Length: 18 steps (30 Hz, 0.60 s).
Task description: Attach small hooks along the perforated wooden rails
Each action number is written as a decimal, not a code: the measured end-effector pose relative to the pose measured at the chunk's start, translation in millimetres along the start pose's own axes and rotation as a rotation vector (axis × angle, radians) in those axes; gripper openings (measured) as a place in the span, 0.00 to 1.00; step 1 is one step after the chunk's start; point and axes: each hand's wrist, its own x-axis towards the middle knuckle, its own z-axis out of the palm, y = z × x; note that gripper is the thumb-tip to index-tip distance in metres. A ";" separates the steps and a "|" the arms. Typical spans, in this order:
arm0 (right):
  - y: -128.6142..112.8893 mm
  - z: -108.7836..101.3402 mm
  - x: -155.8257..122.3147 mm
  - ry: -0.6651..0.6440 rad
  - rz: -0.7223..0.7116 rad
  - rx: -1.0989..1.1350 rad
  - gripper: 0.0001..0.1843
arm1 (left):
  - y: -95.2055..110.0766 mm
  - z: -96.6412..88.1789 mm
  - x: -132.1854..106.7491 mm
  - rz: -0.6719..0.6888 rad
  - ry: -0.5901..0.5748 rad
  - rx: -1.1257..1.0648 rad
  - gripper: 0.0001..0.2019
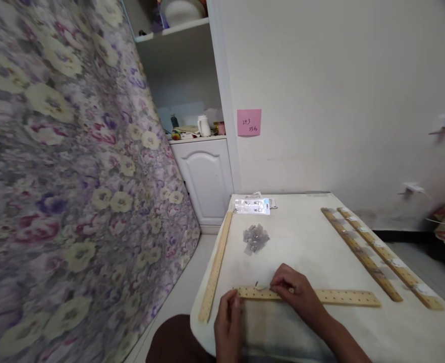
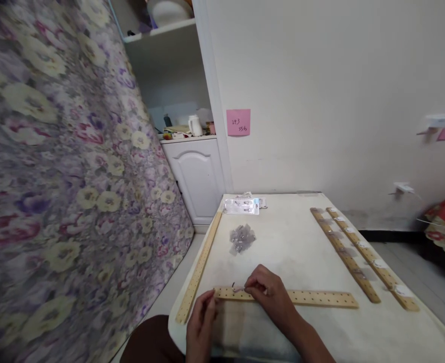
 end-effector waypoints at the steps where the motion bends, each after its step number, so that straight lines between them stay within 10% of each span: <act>1: -4.9 -1.4 -2.9 -0.023 -0.040 -0.001 0.07 | 9.7 4.3 -4.6 -0.121 -0.083 -0.144 0.20; 7: -14.2 -5.0 -14.0 -0.144 -0.153 0.008 0.08 | 39.5 19.6 -19.9 -0.510 -0.298 -0.696 0.19; 18: 11.4 21.3 -31.9 -0.100 0.386 0.446 0.21 | 22.2 19.8 -19.9 -0.307 -0.126 -0.430 0.18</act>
